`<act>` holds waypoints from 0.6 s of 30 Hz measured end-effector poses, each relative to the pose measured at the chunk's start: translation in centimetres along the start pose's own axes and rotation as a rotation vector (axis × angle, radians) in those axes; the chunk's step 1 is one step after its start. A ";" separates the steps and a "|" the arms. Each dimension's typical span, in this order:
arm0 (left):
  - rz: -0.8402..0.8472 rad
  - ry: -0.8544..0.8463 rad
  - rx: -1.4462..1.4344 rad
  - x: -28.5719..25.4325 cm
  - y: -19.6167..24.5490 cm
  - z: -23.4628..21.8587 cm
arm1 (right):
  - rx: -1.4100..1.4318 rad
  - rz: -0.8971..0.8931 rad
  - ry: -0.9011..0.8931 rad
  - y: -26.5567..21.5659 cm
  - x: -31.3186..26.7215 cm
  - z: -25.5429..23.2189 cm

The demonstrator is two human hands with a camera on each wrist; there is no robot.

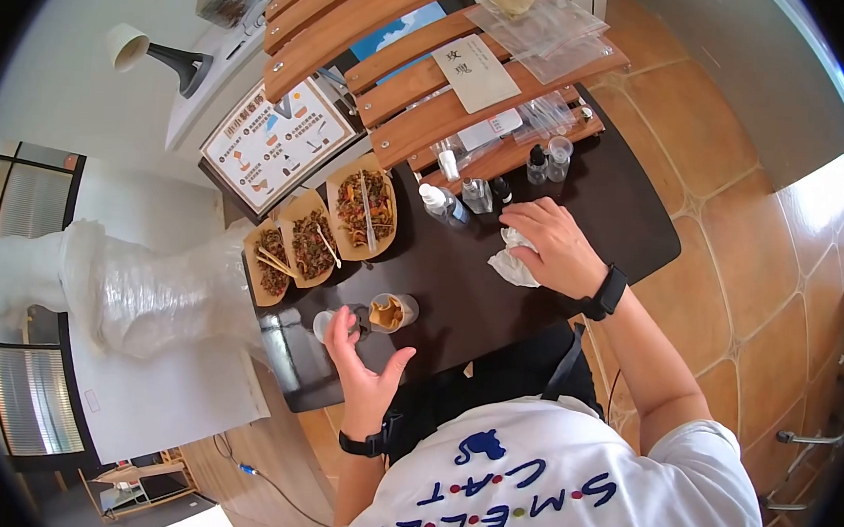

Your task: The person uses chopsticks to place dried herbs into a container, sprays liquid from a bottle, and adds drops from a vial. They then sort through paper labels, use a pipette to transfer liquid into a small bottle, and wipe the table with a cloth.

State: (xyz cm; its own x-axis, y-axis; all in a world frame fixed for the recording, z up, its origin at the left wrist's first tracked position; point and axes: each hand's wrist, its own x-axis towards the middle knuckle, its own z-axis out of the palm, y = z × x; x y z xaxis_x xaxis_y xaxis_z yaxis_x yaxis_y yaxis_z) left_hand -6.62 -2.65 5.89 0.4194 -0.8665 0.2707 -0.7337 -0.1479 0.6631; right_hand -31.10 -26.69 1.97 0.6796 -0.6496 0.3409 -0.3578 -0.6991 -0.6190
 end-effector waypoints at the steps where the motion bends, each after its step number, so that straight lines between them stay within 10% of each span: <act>1: -0.004 -0.006 -0.002 0.0 0.1 0.0 | 0.000 -0.004 0.000 -0.1 0.0 0.0; 18: -0.004 -0.001 -0.003 0.9 0.3 0.1 | -0.010 -0.258 -0.135 -2.6 2.0 2.4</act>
State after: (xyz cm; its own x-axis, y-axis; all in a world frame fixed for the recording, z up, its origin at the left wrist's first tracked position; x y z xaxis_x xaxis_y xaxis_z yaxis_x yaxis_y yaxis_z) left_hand -6.53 -3.51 6.31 0.4213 -0.8666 0.2675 -0.7306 -0.1496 0.6662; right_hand -27.34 -25.46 2.56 0.8275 -0.4051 0.3887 -0.1680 -0.8393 -0.5171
